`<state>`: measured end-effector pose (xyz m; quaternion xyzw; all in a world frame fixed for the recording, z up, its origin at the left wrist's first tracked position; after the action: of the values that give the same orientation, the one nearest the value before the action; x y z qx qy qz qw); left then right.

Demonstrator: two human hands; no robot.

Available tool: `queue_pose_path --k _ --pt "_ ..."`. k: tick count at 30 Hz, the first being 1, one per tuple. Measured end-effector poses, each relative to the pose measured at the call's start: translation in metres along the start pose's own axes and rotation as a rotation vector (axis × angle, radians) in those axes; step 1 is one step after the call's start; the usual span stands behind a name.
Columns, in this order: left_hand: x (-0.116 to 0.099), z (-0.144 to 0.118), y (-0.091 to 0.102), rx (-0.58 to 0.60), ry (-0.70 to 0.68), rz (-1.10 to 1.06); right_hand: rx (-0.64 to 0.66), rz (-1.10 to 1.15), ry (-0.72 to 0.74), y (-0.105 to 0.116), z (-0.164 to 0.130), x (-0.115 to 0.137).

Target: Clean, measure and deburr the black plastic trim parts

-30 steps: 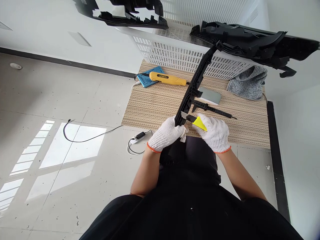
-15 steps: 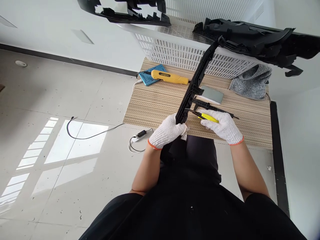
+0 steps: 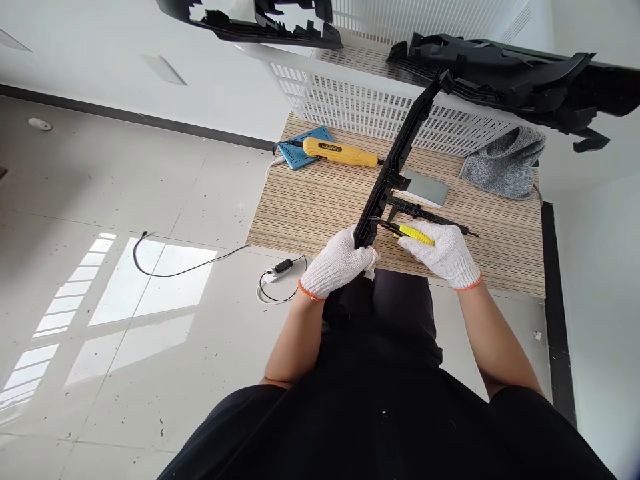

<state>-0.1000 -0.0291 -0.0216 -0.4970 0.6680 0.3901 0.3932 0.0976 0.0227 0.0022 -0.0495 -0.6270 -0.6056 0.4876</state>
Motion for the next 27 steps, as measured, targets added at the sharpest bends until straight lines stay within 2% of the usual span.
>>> queue_pose_path --k 15,19,27 --pt "-0.0020 -0.0027 -0.0009 0.012 0.021 -0.035 -0.044 -0.114 0.101 0.0016 -0.0009 0.0015" --pt "-0.0029 -0.0039 -0.0009 0.007 0.032 -0.034 -0.026 -0.149 0.089 0.0007 -0.0006 0.0021" --pt "-0.0014 -0.0046 -0.0010 0.013 0.035 -0.029 -0.014 -0.071 0.027 0.0017 0.0003 -0.0025"
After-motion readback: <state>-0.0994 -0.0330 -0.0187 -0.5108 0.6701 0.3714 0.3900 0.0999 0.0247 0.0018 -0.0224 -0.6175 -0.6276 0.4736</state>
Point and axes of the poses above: each hand's wrist, its own z-axis towards the middle knuckle, its own y-axis out of the back of the hand, x = y × z, the point moved 5 cm from there along z, towards the middle knuckle, and after that the axes turned 6 degrees about y, right-handed, at the moved point
